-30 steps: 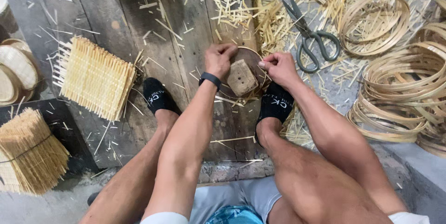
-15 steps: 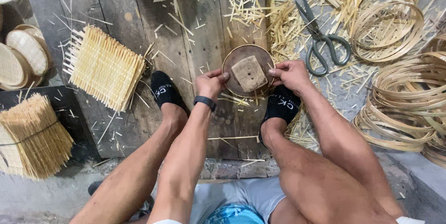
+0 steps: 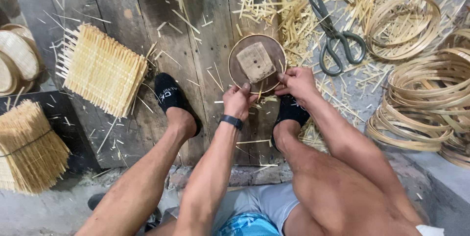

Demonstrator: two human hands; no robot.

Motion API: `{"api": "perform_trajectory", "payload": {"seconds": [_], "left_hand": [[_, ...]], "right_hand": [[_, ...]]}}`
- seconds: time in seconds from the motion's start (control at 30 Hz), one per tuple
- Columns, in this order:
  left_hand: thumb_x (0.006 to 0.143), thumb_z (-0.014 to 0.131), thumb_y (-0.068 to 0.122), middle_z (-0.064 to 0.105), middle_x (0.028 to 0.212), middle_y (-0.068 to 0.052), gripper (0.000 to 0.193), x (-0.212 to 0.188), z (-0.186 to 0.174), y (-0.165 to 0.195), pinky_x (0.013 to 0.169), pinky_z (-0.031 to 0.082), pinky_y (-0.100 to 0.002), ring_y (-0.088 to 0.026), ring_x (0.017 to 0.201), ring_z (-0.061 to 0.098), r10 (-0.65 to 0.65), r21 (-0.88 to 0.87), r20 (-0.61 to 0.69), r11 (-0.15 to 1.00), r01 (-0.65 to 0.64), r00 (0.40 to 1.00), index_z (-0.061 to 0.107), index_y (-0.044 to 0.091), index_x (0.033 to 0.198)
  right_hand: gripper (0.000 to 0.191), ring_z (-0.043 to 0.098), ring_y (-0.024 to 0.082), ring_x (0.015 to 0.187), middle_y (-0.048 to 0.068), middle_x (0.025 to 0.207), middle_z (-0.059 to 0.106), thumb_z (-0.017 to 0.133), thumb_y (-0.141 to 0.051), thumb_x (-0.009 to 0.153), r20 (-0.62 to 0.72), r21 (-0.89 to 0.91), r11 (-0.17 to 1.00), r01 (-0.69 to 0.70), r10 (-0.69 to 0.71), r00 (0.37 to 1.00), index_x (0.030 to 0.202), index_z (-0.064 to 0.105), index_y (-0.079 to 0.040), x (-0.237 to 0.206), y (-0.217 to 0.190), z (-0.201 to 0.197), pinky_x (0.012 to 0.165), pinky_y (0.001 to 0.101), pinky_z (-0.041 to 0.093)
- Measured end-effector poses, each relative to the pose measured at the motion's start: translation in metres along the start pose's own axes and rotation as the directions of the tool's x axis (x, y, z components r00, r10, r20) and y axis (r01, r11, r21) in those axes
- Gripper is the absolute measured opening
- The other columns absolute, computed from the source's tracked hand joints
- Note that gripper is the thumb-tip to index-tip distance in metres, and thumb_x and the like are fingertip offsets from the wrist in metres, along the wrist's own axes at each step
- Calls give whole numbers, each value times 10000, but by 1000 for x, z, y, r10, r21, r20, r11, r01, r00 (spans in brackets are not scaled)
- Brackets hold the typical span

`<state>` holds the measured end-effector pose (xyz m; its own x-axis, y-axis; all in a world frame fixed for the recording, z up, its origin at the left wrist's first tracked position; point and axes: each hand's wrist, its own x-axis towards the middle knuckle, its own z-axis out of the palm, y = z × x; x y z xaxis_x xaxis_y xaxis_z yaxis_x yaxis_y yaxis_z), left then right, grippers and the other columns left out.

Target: The person repeatedly places a circular bamboo frame over a woven bamboo mat, trims the protruding weave with shears, and stacks the finished pieces. The person uses a wooden block to hold the frame steady while cutting.

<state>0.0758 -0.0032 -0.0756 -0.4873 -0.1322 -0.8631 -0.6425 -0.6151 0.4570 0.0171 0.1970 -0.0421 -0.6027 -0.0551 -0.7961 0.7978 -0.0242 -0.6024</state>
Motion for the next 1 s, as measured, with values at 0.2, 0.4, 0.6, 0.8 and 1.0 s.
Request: {"api": "perform_trajectory", "payload": {"seconds": [0.2, 0.4, 0.6, 0.8, 1.0], "left_hand": [[975, 672, 63, 688, 919, -114, 139, -5, -1, 20, 618, 595, -326, -199, 729, 658, 179, 171, 28, 968, -181, 983, 667, -34, 1075], [948, 714, 266, 749, 1123, -132, 375, -59, 10, 79, 851, 624, -347, -247, 971, 733, 681, 560, 498, 221, -799, 537, 650, 103, 1280], [1062, 564, 456, 717, 1263, -192, 542, -65, 61, 81, 917, 611, -369, -259, 1128, 721, 640, 536, 440, 376, -756, 630, 587, 89, 1460], [1054, 548, 592, 740, 1145, -228, 639, -3, 41, 95, 847, 645, -378, -294, 1038, 724, 815, 243, 395, 353, -904, 424, 670, 25, 1323], [1011, 539, 602, 724, 821, -110, 651, 60, -28, 135, 737, 549, -381, -242, 798, 663, 600, 648, 31, 597, -474, 799, 769, -8, 1007]], "right_hand": [[284, 765, 284, 746, 187, 863, 694, 625, -165, 989, 45, -52, 999, 11, -9, 999, 936, 630, 114, -4, -4, -2, 617, 400, 661], [664, 679, 214, 985, 129, 1090, 615, 786, -406, 861, 165, -90, 932, 350, -333, 928, 1269, 454, 0, -33, -34, -1, 832, 334, 609], [704, 662, 222, 926, 130, 1081, 625, 840, -297, 697, -39, -88, 941, 326, -330, 943, 1208, 498, 44, -35, -36, 35, 756, 322, 600], [562, 655, 241, 850, 132, 991, 605, 758, -284, 841, 347, 226, 922, 313, -377, 859, 1171, 516, 101, -28, -34, -6, 760, 345, 587], [664, 697, 210, 1017, 94, 1133, 650, 680, -294, 804, 355, 462, 866, 192, -379, 855, 1365, 496, 9, -37, -5, -33, 887, 353, 618]]}}
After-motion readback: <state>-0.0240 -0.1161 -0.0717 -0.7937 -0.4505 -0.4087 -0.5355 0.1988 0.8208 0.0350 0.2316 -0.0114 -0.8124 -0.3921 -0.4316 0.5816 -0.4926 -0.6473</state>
